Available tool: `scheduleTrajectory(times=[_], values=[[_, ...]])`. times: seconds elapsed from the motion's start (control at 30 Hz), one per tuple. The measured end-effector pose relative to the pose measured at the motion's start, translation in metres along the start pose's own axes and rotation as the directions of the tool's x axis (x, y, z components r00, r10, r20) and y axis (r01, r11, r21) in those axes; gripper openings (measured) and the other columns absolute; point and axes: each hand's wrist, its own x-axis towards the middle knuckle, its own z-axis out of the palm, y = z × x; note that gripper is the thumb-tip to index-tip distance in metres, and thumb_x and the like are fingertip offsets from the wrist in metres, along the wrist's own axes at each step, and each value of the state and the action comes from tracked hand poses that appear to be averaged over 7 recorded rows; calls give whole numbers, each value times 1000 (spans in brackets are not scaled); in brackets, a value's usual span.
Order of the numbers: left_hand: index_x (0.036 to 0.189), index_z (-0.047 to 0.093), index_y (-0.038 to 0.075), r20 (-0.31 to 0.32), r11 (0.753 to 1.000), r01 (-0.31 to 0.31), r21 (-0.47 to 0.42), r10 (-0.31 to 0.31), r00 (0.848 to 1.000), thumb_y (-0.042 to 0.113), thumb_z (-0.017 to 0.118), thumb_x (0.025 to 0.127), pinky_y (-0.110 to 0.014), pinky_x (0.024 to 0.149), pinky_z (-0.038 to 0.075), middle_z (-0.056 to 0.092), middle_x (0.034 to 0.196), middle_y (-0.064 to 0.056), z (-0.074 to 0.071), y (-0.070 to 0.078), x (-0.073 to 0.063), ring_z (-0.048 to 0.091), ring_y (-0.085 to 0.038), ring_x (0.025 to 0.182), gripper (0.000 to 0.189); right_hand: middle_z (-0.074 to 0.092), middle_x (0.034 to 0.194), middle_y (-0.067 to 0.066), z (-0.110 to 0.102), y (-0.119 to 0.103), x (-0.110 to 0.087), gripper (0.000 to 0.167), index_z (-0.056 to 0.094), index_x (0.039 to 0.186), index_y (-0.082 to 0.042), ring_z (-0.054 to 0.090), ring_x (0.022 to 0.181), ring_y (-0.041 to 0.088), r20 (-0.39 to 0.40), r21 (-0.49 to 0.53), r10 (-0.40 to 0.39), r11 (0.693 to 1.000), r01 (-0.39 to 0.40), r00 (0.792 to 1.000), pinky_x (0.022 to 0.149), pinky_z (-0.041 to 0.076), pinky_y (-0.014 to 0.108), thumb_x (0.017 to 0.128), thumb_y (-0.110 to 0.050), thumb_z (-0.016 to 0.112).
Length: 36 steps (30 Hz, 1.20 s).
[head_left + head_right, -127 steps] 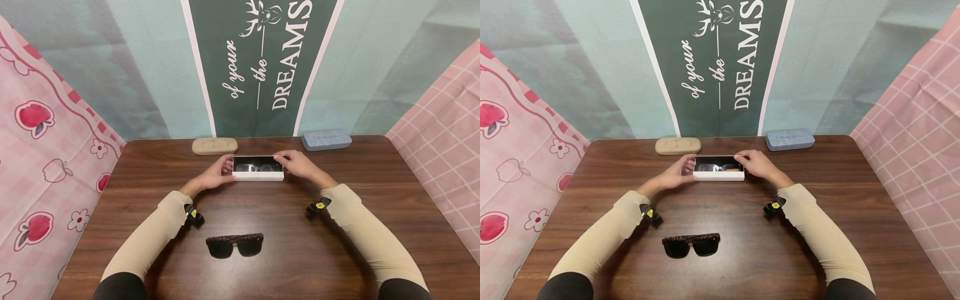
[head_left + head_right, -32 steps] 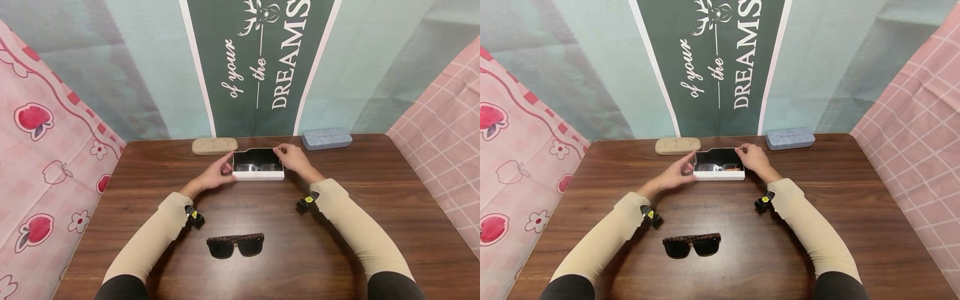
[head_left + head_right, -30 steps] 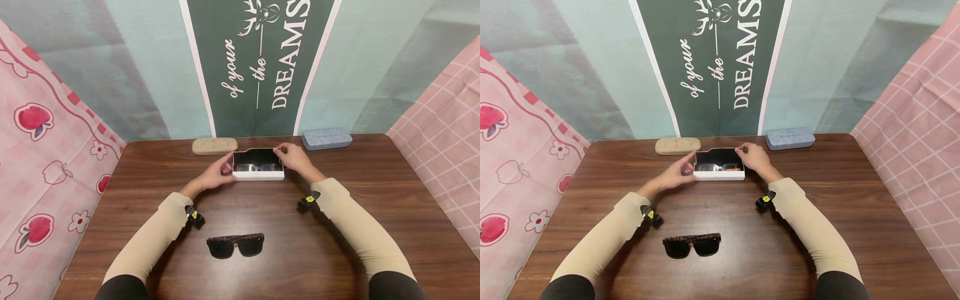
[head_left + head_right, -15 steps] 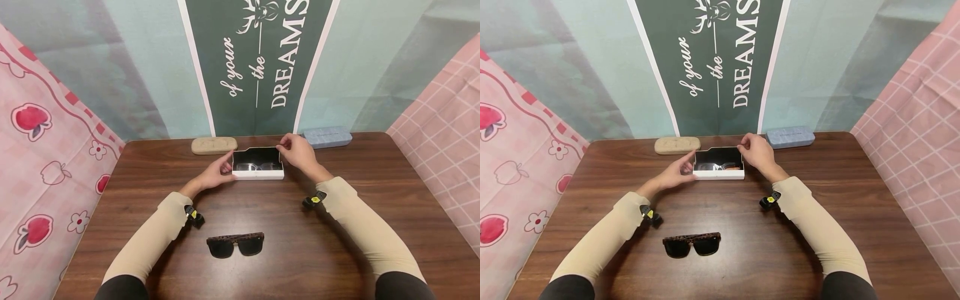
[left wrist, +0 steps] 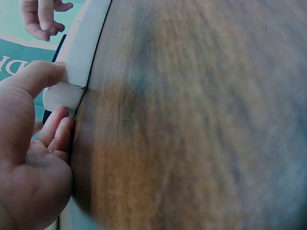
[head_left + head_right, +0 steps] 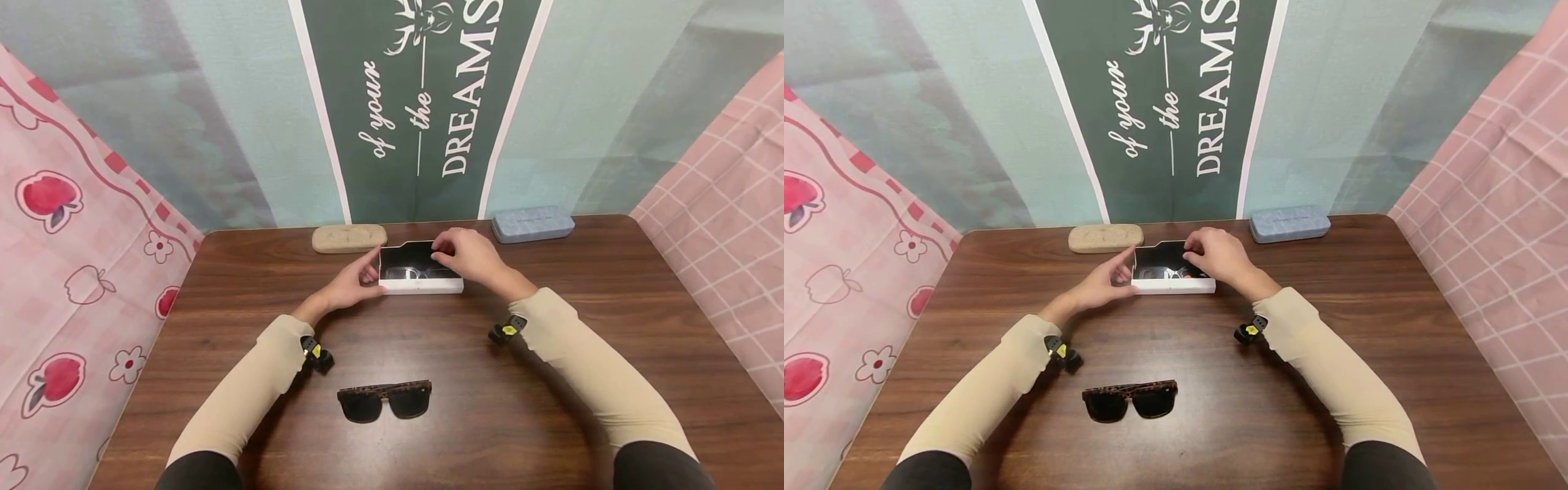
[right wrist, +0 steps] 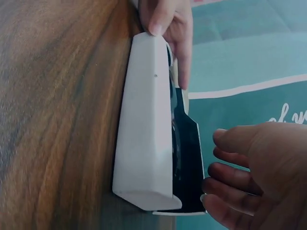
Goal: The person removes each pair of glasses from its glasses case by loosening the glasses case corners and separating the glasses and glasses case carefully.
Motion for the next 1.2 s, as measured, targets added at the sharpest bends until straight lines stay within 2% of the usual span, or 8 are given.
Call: scheduleTrajectory(times=[0.2,0.73,1.2], values=[[159,25,-1,1,1000,-4,-3,4,1000,6,80,86,-34,93,49,62,103,-17,1,0,-1,59,-27,98,92,72,94,1,5,-4,1,20,77,105,-10,67,87,18,68,-39,-34,999,37,997,76,52,42,90,-23,78],[159,26,-1,-9,1000,-11,-8,10,1000,5,80,85,-32,91,49,63,101,-16,0,0,-2,59,-26,96,91,73,106,4,20,-13,1,22,77,109,-12,66,99,23,166,-108,-67,990,86,984,84,53,46,90,-23,77],[159,27,-1,-14,1000,-4,-8,4,1000,4,81,85,-32,90,49,63,101,-17,0,-1,0,59,-26,95,91,75,104,3,22,-18,2,15,78,105,-13,69,99,24,171,-146,-81,983,107,982,83,55,47,91,-19,74]])
